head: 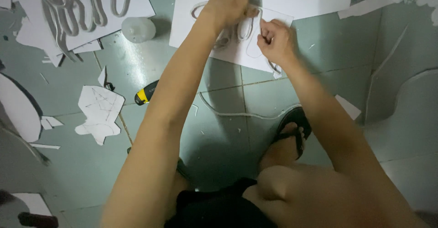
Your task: Applying flexible LED strips to a paper template of letters on the floor.
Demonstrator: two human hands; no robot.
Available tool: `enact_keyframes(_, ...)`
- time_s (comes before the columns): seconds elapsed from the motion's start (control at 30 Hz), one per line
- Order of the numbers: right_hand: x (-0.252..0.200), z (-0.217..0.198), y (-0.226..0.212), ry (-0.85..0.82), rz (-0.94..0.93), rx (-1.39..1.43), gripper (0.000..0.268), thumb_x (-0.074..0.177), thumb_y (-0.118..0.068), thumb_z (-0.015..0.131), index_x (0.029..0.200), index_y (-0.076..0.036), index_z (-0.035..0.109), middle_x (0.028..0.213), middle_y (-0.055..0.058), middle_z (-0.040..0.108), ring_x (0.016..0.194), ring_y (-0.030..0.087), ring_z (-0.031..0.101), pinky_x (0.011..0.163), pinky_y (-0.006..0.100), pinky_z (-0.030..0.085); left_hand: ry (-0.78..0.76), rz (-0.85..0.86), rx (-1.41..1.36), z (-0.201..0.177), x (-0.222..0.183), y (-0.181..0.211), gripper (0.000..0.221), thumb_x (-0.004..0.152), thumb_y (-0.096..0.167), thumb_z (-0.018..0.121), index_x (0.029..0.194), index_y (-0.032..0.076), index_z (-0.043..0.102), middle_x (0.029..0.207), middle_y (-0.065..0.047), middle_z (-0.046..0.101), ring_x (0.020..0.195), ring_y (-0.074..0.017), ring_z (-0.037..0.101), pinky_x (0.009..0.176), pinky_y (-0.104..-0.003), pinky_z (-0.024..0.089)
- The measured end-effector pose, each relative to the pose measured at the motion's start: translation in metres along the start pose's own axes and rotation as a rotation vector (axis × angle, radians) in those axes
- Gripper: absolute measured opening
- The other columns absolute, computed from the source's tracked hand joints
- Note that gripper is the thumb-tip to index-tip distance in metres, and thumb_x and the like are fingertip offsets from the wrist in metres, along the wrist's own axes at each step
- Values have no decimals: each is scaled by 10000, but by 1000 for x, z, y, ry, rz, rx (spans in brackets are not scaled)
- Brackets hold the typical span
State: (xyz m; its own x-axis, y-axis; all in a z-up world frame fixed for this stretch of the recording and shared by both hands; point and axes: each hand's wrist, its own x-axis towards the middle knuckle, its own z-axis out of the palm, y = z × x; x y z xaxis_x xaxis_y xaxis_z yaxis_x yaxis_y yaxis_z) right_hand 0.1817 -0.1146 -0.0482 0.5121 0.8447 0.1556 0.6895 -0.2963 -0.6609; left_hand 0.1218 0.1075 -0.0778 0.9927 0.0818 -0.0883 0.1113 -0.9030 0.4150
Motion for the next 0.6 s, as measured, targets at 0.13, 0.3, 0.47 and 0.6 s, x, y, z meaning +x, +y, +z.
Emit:
enact_keyframes(0.13,6,-16,-7,-133,2,29,72,910,53,718,899,13,659,781,36,546,599,161,451,563,298,393,80,-5,56,6,0,2,511,960,545,705,1029,49,807,1246,-122,670,1151,-459,502,952,-635,274)
enact_keyframes(0.3,5,-20,-8,-171,-42,-15,129,917,30,699,1045,13,696,841,61,576,638,220,481,605,338,428,241,56,-64,-1,-9,7,277,884,342,778,871,66,794,1134,-100,652,1086,-416,491,975,-598,273)
enact_keyframes(0.47,4,-18,-10,-174,-51,-78,144,926,10,701,1068,-7,700,833,57,581,639,223,496,597,350,432,169,-99,-143,-5,-2,14,98,689,252,801,772,289,838,882,-36,639,828,-358,546,905,-578,299)
enact_keyframes(0.6,4,-22,-11,-165,-83,-130,248,926,-14,701,1174,-10,705,841,62,583,667,241,520,621,357,449,254,-120,-137,18,15,6,185,630,159,758,706,314,826,668,46,715,659,-269,602,790,-528,344)
